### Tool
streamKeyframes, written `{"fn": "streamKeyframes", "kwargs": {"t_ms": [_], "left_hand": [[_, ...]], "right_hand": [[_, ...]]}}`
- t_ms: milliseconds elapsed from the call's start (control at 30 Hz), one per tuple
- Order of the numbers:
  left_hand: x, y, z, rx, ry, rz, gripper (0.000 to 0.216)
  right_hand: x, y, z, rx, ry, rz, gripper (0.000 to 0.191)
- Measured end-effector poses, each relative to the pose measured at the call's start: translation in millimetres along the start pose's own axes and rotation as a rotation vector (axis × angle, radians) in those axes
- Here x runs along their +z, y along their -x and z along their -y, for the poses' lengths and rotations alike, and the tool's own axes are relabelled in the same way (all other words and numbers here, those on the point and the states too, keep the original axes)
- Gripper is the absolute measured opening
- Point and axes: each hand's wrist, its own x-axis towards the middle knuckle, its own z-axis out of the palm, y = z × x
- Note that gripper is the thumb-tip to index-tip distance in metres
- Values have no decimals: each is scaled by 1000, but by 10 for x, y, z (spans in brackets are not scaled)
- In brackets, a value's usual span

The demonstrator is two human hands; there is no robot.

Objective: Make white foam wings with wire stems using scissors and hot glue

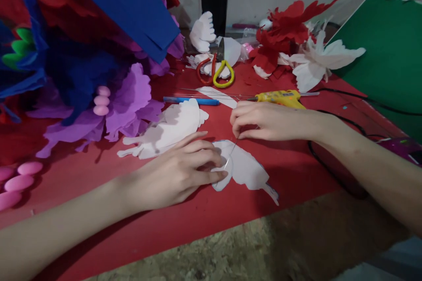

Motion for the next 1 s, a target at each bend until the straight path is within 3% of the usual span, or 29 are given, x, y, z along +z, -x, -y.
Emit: {"fn": "streamKeyframes", "kwargs": {"t_ms": [533,700,833,1000], "left_hand": [[6,0,-4,-5,-2,-23,32],[31,10,-3,-171,-73,-99,28],[30,4,5,-222,-12,-52,22],[-90,-37,8,-272,158,31,31]], "right_hand": [[43,22,-22,-76,53,-43,27],[6,75,46,-30,45,-51,25],[-39,157,122,50,-7,-68,21],[-85,182,245,24,5,-109,22]]}}
